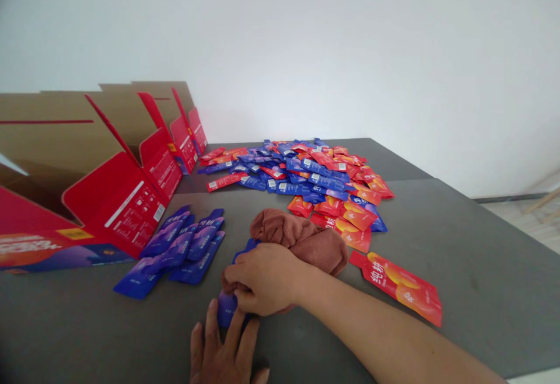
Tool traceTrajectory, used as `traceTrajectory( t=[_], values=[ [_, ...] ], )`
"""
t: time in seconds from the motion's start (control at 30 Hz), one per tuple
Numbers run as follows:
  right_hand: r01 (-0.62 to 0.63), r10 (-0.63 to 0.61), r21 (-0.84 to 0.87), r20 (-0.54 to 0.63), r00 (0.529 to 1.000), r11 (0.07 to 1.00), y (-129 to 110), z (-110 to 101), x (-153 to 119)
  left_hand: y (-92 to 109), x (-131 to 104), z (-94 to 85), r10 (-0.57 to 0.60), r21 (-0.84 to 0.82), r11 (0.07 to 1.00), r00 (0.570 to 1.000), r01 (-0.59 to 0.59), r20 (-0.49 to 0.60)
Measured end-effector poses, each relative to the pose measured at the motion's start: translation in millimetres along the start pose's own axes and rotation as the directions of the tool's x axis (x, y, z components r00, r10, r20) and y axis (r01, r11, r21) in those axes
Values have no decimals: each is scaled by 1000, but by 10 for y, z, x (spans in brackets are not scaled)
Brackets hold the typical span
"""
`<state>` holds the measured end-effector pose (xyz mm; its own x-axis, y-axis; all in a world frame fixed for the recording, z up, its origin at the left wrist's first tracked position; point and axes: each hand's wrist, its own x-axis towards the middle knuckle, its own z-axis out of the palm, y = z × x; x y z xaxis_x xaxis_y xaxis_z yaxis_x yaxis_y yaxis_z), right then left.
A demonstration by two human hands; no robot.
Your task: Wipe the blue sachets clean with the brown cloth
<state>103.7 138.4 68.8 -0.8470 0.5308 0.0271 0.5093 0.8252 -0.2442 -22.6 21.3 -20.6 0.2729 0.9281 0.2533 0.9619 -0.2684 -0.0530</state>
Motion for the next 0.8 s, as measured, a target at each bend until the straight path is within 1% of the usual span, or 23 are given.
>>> traceTrajectory(
  t=[0.1, 0.2, 0.27, 0.37, 0.57, 0.63, 0.7, 0.8],
  values=[
    [-95, 93, -41, -30, 995, 995, 23, 36, 31, 1, 4, -10, 1, -7, 1000, 1000, -1, 2],
    [-226, 221, -97, -62, 973, 969, 67, 65, 55, 2, 8, -18, 4, -8, 1000, 1000, -4, -7],
    [-264, 257, -110, -74, 964, 958, 88, 69, 57, 3, 12, -20, 6, -3, 1000, 1000, -6, -13],
    [-235, 230, -100, -59, 971, 967, 89, 53, 45, 4, 18, -22, 6, -1, 1000, 1000, -6, -17],
    [-75, 74, -33, -19, 997, 997, 14, 22, 17, 4, 17, -9, -1, -8, 1000, 999, 1, -37],
    [-46, 46, -12, -9, 999, 999, -12, 27, 19, 6, 14, -7, -1, -5, 1000, 999, 1, -42],
    [-70, 69, -20, -19, 997, 997, -26, 34, 27, 9, 13, -11, -4, 1, 1000, 999, 4, -36],
    [-185, 181, -68, -53, 982, 980, -13, 45, 44, 13, 14, -27, 0, 12, 1000, 1000, 0, -24]
  ],
)
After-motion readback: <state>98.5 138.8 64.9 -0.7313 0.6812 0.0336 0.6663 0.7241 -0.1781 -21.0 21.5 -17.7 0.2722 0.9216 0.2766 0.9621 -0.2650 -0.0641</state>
